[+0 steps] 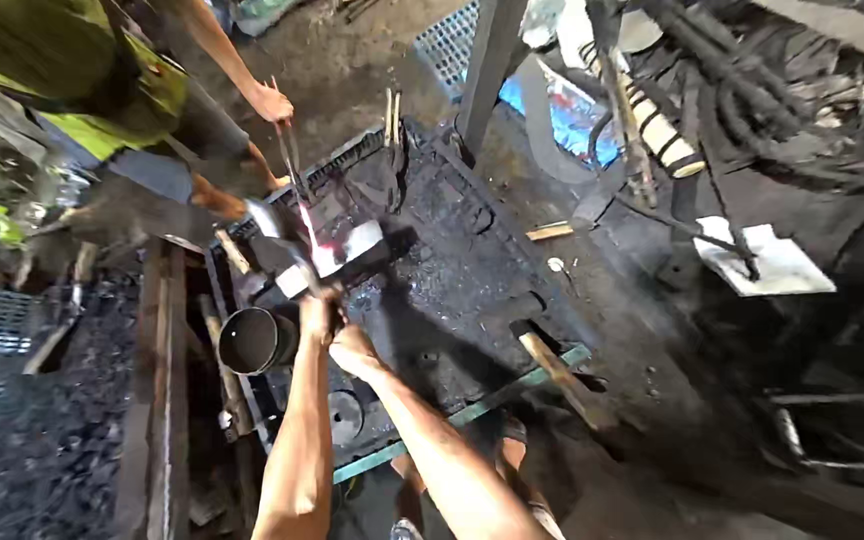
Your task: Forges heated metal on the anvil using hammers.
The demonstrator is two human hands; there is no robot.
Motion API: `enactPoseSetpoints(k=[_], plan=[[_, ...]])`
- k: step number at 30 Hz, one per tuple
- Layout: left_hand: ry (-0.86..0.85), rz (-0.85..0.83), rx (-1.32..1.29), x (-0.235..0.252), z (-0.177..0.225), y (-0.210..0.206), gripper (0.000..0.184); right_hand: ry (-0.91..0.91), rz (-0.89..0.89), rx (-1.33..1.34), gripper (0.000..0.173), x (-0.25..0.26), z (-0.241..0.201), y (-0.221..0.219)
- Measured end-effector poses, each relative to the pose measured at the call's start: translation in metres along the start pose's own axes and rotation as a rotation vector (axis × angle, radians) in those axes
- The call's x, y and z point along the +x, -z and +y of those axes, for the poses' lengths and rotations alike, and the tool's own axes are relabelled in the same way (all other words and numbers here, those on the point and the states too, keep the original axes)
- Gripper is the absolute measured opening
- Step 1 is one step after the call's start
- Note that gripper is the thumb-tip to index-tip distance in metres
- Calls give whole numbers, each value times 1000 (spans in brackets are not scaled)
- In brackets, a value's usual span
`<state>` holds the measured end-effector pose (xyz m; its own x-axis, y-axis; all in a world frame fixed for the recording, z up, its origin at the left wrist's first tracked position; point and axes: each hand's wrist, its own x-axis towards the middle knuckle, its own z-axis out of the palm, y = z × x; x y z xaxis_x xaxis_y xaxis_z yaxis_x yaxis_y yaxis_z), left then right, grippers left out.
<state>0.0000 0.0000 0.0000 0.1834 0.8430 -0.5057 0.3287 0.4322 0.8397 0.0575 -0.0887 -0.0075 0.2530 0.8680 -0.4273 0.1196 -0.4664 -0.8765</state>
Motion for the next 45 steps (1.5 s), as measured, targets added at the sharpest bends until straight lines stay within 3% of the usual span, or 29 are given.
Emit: enactPoseSetpoints(k=[1, 3, 6, 9, 11, 12, 14, 17, 19, 20, 21, 23, 25, 27, 29, 31, 35, 38, 40, 42, 44, 45], plan=[[36, -37, -149, 10, -41, -11, 22, -122, -40, -50, 46, 0, 36, -10], [74, -90, -336, -16, -83, -25, 22, -195, -37, -150, 63, -32, 75, -11], [120, -35, -455, -135, -118, -43, 35, -252, -118, -247, 73, -140, 111, 4], [79, -65, -562, -247, -112, -46, 46, -187, -150, -234, 63, -233, 123, 25], [-128, -98, -537, -291, -69, -32, 44, 59, -101, -99, 59, -256, 90, 40], [-269, -95, -447, -306, -33, -17, 48, 240, -112, -13, 70, -253, 56, 46], [-607, -128, -264, -321, 63, 15, 50, 590, -126, 88, 72, -230, -40, 54], [-1068, -365, -219, -306, 221, 47, 29, 1018, 6, 42, 61, -182, -193, 69], [-1255, -350, -180, -274, 288, 61, 32, 1120, 98, -34, 57, -141, -266, 91], [-1305, -338, -178, -249, 303, 60, 36, 1093, 141, -47, 58, -114, -277, 95], [-1321, -348, -199, -214, 301, 55, 38, 1020, 163, -35, 60, -87, -267, 97], [-1159, -317, -325, -131, 232, 31, 30, 755, 167, -96, 55, -33, -189, 78], [-656, -188, -466, -52, 98, -2, 18, 255, 30, -161, 57, -3, -73, 47], [-151, -108, -459, -13, -26, -16, 19, -101, -82, -148, 64, -12, 18, 18], [70, -88, -488, -32, -82, -28, 18, -200, -108, -213, 68, -45, 65, 13], [157, -20, -526, -119, -114, -30, 25, -218, -181, -250, 74, -121, 100, 7], [38, -47, -579, -246, -108, -29, 46, -181, -201, -228, 64, -224, 121, 9], [-262, 22, -358, -260, -32, -11, 70, 126, -103, -86, 55, -211, 52, 29], [-523, 71, -274, -229, 33, -1, 64, 341, -45, 4, 57, -165, -13, 42], [-708, 19, -332, -170, 78, 2, 47, 376, -11, -47, 53, -104, -58, 51], [-703, -39, -402, -99, 78, -5, 38, 267, -16, -142, 50, -45, -58, 53], [-587, -44, -437, -66, 60, -12, 31, 143, -59, -195, 49, -22, -44, 50]])
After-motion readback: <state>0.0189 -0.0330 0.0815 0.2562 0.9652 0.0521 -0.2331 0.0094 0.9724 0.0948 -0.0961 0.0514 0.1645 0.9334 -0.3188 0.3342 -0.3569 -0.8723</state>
